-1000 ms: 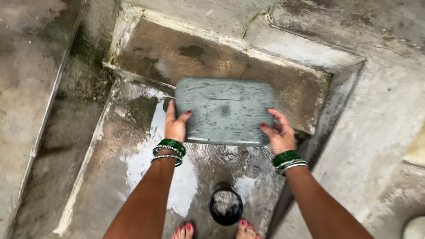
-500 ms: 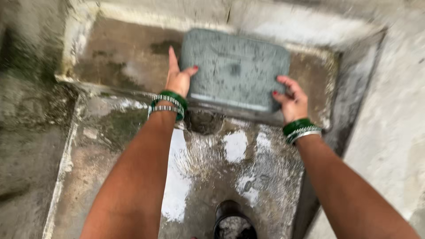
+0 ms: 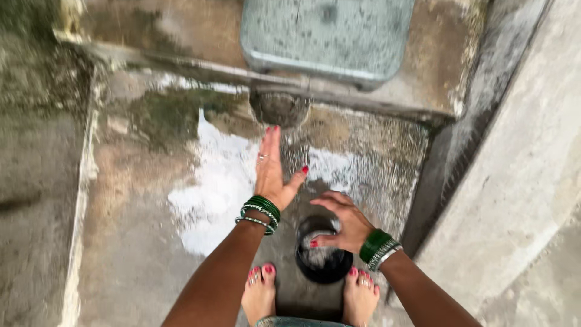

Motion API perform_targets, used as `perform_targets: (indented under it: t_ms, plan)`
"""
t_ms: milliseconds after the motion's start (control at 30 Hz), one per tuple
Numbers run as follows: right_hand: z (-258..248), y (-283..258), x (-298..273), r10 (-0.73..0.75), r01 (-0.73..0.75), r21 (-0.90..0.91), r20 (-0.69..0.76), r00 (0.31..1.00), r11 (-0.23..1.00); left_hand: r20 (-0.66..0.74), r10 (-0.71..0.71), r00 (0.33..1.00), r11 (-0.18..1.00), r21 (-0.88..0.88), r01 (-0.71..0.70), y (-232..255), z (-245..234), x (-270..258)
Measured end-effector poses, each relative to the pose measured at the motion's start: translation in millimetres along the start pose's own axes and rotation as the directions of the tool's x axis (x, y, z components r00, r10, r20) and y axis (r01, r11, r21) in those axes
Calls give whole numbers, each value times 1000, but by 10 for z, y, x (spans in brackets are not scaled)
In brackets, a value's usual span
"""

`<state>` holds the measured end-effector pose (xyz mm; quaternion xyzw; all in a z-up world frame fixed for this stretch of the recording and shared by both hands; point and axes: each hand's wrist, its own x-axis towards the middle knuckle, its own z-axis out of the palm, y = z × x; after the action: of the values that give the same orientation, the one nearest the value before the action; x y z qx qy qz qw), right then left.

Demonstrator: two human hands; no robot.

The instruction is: The person wipes a plastic stool and a concrete ledge with a cloth, then sets a soap dish and a toothbrush holder onto the stool. The person then wipes a strainer and a brush with a cloth.

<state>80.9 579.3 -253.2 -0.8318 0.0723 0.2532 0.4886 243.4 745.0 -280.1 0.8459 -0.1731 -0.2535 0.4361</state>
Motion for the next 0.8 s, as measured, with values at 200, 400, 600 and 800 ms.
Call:
perform_targets:
  t_ms: [200,400,600,800]
  plan:
    - [265,-26,-162,35,-37,-93,-29,999,995,-5,-91,996,995,-33,90,205,100,-477]
    - [181,-336,-316,74,-98,-99,-222,972,990,-89,-293,952,945,-181,274,568,21,-914]
    - [300,-255,-482,223,-238,-44,-225,949,970,-62,-357,932,916,-218,337,532,267,-1420]
    - [698,247,-666,227,-226,37,-301,926,973,-35,-442,897,884,-186,428,173,666,-1926]
